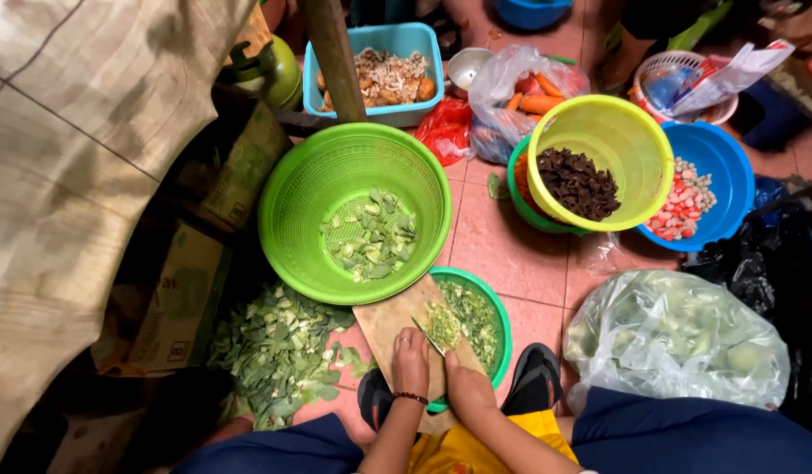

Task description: The recorder is chopping green vegetables using a knife and a wooden cutting board on a low workspace.

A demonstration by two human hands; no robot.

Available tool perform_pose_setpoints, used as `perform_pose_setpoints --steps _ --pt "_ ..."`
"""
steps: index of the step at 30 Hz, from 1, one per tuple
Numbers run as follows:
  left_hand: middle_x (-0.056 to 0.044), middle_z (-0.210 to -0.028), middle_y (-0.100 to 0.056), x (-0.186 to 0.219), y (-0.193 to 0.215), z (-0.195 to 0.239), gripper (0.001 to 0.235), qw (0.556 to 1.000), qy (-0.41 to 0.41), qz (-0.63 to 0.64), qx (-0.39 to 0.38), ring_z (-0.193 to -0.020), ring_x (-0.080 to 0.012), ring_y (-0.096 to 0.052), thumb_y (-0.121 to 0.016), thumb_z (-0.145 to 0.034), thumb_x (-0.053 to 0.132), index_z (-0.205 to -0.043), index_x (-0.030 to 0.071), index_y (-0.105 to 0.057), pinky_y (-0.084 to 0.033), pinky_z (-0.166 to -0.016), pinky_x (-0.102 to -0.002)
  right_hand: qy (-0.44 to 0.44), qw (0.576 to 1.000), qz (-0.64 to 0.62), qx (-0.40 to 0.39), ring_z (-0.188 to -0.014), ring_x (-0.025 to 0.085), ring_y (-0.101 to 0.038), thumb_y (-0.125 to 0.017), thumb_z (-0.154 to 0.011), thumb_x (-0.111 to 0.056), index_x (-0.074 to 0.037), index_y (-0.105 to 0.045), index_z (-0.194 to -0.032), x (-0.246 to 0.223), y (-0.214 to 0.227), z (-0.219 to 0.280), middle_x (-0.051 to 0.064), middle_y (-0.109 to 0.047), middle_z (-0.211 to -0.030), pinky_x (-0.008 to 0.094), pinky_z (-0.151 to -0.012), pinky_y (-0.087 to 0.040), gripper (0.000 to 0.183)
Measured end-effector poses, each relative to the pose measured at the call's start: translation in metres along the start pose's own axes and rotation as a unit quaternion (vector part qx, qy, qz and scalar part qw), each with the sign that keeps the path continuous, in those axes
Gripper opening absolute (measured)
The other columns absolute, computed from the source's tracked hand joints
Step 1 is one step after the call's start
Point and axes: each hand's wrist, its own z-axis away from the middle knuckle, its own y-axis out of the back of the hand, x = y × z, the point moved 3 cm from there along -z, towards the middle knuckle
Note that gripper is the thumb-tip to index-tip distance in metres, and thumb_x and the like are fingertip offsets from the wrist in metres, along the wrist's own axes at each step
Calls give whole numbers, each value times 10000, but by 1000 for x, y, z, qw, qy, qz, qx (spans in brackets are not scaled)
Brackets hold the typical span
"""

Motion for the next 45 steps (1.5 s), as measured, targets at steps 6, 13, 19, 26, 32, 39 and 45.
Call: perform_pose_setpoints --steps 6,13,19,26,32,39,45 --pt "-41 -1061 -622 -4 -3 4 232 1000 -11 -16 14 -967 -277 -600 -670 -858 84 -1080 129 -615 -520 -853 -397 0 999 53 -3 -863 422 -723 -359 -998 -226 -142 -376 -1188 42 -26 32 161 -742 -939 557 -741 -553 208" --pt "-35 -1169 -567 -8 -10 7 150 1000 4 -13 -2 -961 -280 -624 -624 -922 104 -1069 106 -600 -533 -833 -417 48 995 81 30 -794 415 -718 -333 -1010 -234 -128 -377 -1133 27 -2 29 160 -741 -860 539 -693 -544 168" --pt "-36 -1001 -606 -2 -4 5 59 999 14 -19 48 -966 -265 -583 -655 -891 98 -946 106 -632 -520 -852 -373 14 1000 13 -24 -932 439 -705 -348 -1014 -213 -90 -400 -1134 0 7 11 210 -739 -953 552 -830 -521 179" --pt "-48 -971 -578 1 5 4 138 998 1 -38 40 -886 -269 -586 -644 -906 103 -1037 133 -611 -521 -785 -400 11 1000 20 -10 -919 428 -715 -354 -1013 -216 -114 -384 -1227 11 -6 7 210 -736 -950 554 -816 -529 239" --pt "-31 -1053 -579 -4 -6 15 96 998 -15 -28 46 -945 -255 -596 -637 -913 122 -1006 108 -617 -522 -827 -380 7 994 107 16 -775 406 -728 -396 -983 -225 -140 -376 -1158 57 -29 40 148 -737 -830 549 -665 -550 195" --pt "-66 -1019 -579 -8 -9 19 151 997 -21 -63 39 -930 -283 -595 -655 -870 92 -1010 99 -598 -536 -800 -392 37 996 78 22 -823 409 -722 -351 -1006 -226 -118 -391 -1140 15 -5 20 169 -741 -884 539 -729 -540 177" --pt "-63 -1088 -575 -8 0 17 241 997 -28 -65 10 -1000 -279 -580 -676 -829 103 -1056 112 -595 -525 -859 -383 32 999 10 -22 -998 422 -702 -359 -1022 -225 -99 -381 -1240 -1 -5 -1 223 -720 -1049 532 -849 -526 252"
